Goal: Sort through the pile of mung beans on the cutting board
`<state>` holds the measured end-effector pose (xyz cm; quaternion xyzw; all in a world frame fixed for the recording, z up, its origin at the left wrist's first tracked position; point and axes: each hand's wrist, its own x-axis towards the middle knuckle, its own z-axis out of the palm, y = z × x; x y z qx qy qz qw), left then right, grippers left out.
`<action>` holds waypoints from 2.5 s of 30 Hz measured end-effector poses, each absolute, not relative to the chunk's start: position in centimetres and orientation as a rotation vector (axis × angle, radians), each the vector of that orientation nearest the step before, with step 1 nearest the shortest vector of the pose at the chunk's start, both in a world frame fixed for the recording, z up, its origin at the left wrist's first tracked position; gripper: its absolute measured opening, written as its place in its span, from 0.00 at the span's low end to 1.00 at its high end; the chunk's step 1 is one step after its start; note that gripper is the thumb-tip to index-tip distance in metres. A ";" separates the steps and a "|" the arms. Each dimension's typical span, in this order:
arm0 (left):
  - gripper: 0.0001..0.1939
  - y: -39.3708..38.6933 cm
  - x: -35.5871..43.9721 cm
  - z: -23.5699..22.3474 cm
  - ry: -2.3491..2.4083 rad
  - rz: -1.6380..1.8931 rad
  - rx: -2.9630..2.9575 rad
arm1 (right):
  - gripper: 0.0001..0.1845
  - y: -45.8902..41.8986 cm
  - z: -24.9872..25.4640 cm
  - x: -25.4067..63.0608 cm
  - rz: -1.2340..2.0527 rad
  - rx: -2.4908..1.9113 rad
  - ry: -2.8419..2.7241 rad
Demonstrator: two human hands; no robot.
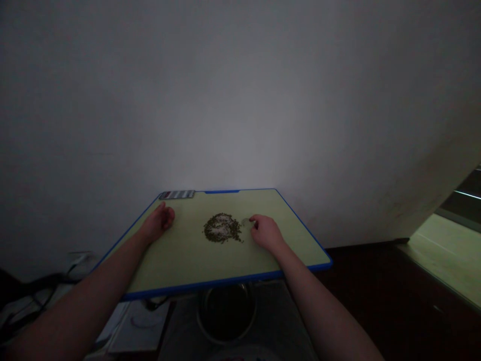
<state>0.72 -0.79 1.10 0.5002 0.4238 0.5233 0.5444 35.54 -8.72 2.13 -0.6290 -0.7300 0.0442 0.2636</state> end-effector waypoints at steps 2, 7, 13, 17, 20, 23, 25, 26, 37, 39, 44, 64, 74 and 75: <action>0.24 -0.9 0.7 1.2 0.999 1.246 1.198 | 0.18 -9.0 2.1 35.6 0.135 -1.677 -1.992; 0.24 -1.0 0.8 1.2 1.016 1.244 1.195 | 0.18 -9.0 2.1 35.9 0.086 -1.663 -1.975; 0.25 -1.1 0.9 1.3 1.025 1.244 1.191 | 0.18 -8.2 2.2 35.6 0.059 -1.711 -1.982; 0.25 -1.1 0.8 1.3 1.027 1.246 1.205 | 0.18 -9.2 2.2 35.9 0.100 -1.629 -2.055; 0.25 -1.0 0.8 1.3 1.030 1.247 1.195 | 0.18 -9.9 2.4 36.2 0.105 -1.585 -2.092; 0.25 -0.9 0.7 1.2 1.033 1.235 1.193 | 0.18 -9.8 2.7 36.3 0.086 -1.583 -2.096; 0.25 -0.9 0.8 1.2 1.041 1.234 1.196 | 0.19 -9.6 2.8 36.3 0.092 -1.573 -2.113; 0.25 -1.0 0.8 1.2 1.044 1.237 1.196 | 0.19 -9.5 2.9 36.2 0.103 -1.563 -2.129; 0.25 -0.9 0.7 1.1 1.033 1.252 1.202 | 0.20 -11.1 3.2 37.0 0.141 -1.451 -2.202; 0.25 -0.8 0.7 1.0 1.044 1.247 1.206 | 0.20 -11.1 3.2 37.0 0.137 -1.472 -2.165; 0.24 -0.8 0.8 1.1 1.052 1.243 1.208 | 0.19 -11.2 3.0 37.0 0.169 -1.479 -2.165; 0.24 -1.1 1.0 1.5 1.042 1.246 1.181 | 0.18 -10.8 2.5 37.6 0.139 -1.631 -1.965; 0.24 -1.2 1.0 1.4 1.043 1.258 1.200 | 0.18 -9.6 2.4 37.3 0.139 -1.642 -1.973; 0.24 -1.3 1.0 1.5 1.037 1.258 1.197 | 0.18 -9.6 2.3 37.4 0.137 -1.643 -1.974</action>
